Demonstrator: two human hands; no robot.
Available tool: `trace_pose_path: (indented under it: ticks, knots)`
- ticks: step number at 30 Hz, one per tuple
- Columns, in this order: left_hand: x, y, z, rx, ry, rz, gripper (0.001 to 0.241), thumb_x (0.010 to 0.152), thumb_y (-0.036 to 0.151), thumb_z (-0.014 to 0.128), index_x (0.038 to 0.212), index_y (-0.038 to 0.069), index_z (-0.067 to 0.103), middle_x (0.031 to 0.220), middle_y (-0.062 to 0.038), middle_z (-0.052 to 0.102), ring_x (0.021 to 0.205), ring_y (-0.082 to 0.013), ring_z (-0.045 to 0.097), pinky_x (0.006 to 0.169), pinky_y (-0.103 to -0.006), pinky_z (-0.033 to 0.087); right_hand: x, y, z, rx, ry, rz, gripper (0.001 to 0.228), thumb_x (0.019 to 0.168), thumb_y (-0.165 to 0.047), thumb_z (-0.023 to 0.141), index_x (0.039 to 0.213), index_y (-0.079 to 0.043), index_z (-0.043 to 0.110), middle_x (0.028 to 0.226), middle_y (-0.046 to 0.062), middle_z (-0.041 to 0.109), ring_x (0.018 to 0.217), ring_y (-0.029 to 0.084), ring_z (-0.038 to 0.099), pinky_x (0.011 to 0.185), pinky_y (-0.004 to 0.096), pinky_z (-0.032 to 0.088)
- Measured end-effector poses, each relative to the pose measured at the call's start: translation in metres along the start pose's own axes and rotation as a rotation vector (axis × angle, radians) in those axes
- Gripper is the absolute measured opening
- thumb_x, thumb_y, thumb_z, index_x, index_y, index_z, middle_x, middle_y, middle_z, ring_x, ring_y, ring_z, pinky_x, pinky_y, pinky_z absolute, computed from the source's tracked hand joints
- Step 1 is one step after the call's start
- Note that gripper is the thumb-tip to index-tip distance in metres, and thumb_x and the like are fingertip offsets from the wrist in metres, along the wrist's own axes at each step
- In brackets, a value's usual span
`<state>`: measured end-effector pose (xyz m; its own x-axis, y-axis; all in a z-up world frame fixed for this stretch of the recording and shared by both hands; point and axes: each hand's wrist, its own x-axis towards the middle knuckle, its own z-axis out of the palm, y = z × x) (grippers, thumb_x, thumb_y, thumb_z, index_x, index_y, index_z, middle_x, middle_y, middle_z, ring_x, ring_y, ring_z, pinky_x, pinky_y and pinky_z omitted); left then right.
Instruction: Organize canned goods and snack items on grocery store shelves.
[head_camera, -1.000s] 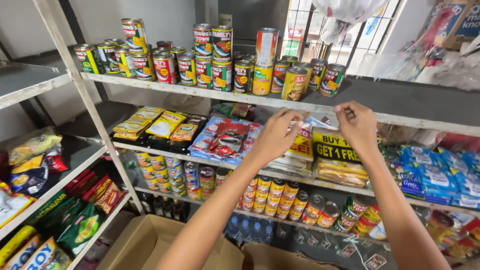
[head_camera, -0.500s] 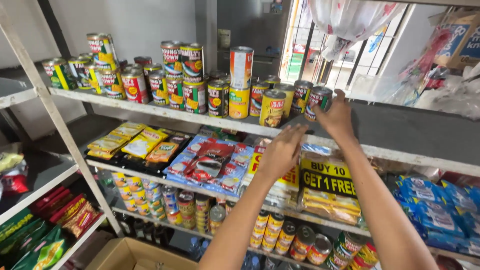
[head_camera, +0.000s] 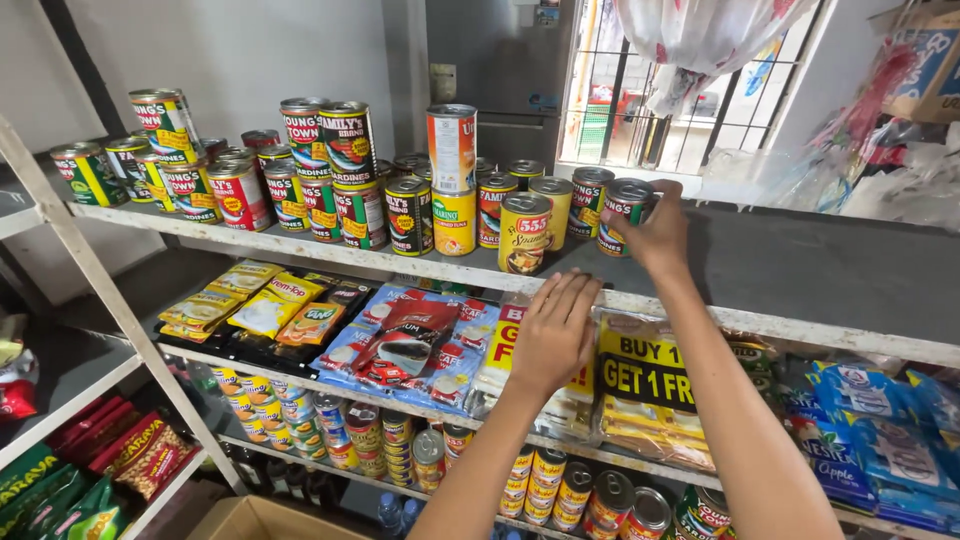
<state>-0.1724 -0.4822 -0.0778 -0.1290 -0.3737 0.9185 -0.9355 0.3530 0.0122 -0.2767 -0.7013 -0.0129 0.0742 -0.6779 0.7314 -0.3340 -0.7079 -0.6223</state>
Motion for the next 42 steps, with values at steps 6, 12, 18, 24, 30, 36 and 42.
trace_pose_path:
  ticks: [6,12,18,24,30,36,42]
  knots:
    - [0.001,-0.001,0.006,-0.085,0.079,-0.033,0.045,0.096,0.007,0.057,0.14,-0.003,0.052,0.132,-0.019,0.067,0.131,-0.0322,0.061,0.121,-0.0454,0.04,-0.036,-0.078,-0.039,0.249,0.192,-0.265,0.063,0.083,-0.021,0.091,0.129,0.001,0.053,0.11,0.012,0.07,0.093,0.017,0.068,0.083,0.032,0.056]
    - [0.029,0.023,-0.026,-0.308,0.095,-0.265,0.056,0.098,0.019,0.064,0.145,-0.008,0.048,0.117,-0.023,0.072,0.114,-0.0377,0.066,0.109,-0.0455,0.044,-0.033,-0.033,-0.027,0.807,-0.254,-0.186,0.043,0.097,-0.026,0.067,0.126,0.005,0.064,0.111,0.01,0.071,0.098,0.013,0.066,0.09,0.029,0.055]
    - [0.054,0.009,-0.028,-0.726,-0.044,-0.479,0.072,0.079,0.029,0.08,0.138,-0.002,0.053,0.108,-0.017,0.076,0.101,-0.0272,0.074,0.092,-0.0383,0.056,-0.038,-0.048,-0.032,0.895,-0.53,-0.047,0.053,0.091,-0.033,0.072,0.126,0.005,0.062,0.114,0.011,0.07,0.099,0.014,0.067,0.089,0.03,0.056]
    - [0.051,-0.002,-0.008,-1.122,0.002,-0.596,0.054,0.087,0.027,0.081,0.126,-0.003,0.06,0.102,-0.012,0.072,0.089,-0.0171,0.069,0.079,-0.0349,0.056,-0.04,-0.07,-0.04,0.76,-0.635,-0.162,0.06,0.09,-0.034,0.073,0.135,0.004,0.061,0.117,0.009,0.07,0.103,0.013,0.064,0.091,0.029,0.052]
    - [0.047,0.019,-0.021,-0.799,0.149,-0.59,0.039,0.091,0.031,0.076,0.107,-0.002,0.062,0.088,-0.014,0.077,0.078,-0.0188,0.077,0.073,-0.0339,0.06,-0.038,-0.072,-0.042,0.996,-0.521,-0.104,0.058,0.098,-0.046,0.062,0.135,-0.001,0.066,0.114,0.007,0.073,0.1,0.012,0.065,0.089,0.025,0.051]
    - [0.044,0.023,-0.02,-0.716,0.222,-0.52,0.039,0.093,0.034,0.075,0.106,-0.001,0.064,0.088,-0.012,0.077,0.08,-0.0238,0.076,0.079,-0.038,0.058,0.005,0.023,0.003,0.1,0.167,0.049,0.044,0.091,-0.027,0.075,0.13,-0.007,0.069,0.136,0.023,0.058,0.116,0.023,0.061,0.097,0.035,0.052]
    - [0.036,0.03,-0.008,-0.633,0.381,-0.492,0.039,0.094,0.034,0.074,0.111,-0.001,0.065,0.094,-0.015,0.073,0.088,-0.0321,0.069,0.086,-0.0451,0.051,0.045,-0.002,0.005,-0.119,-0.434,0.118,0.117,0.068,-0.029,0.096,0.159,-0.008,0.024,0.146,0.03,0.046,0.134,0.039,0.046,0.108,0.044,0.041]
